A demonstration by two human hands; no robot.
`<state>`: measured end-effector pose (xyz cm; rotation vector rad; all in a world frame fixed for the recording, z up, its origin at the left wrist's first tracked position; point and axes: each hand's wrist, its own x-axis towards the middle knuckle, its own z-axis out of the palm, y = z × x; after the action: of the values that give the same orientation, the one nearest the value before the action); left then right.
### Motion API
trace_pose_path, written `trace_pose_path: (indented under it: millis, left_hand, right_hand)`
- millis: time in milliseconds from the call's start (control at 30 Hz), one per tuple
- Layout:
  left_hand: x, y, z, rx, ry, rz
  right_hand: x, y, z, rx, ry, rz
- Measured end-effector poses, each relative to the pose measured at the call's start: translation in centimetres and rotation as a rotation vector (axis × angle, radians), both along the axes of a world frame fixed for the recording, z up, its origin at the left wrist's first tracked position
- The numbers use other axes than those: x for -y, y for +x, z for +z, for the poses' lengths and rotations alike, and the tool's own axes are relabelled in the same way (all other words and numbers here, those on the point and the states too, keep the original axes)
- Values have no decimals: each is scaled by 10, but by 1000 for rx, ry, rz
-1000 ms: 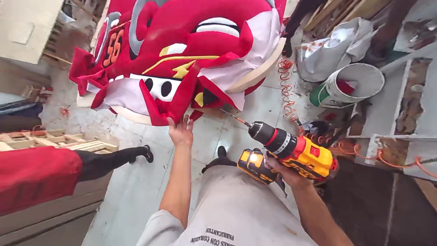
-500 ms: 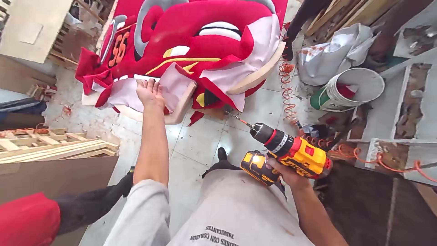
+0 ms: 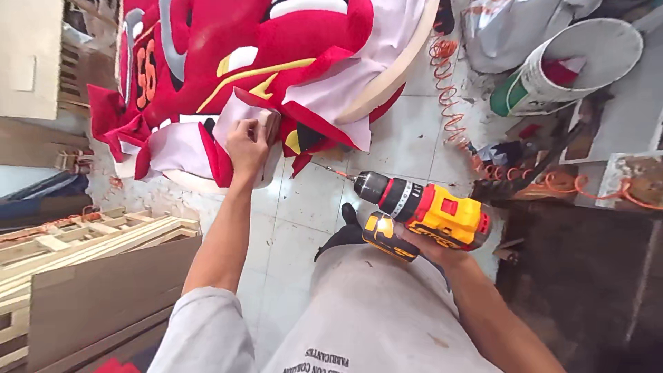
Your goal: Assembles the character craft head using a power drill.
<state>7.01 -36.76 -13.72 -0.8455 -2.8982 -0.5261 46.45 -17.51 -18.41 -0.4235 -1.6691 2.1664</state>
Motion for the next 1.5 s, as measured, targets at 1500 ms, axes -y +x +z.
trace_pose_path:
  millis: [1500]
  left_hand:
    - [-113, 113, -76, -27, 746, 105]
  right_hand:
    - [-50, 11, 50, -76, -149, 217]
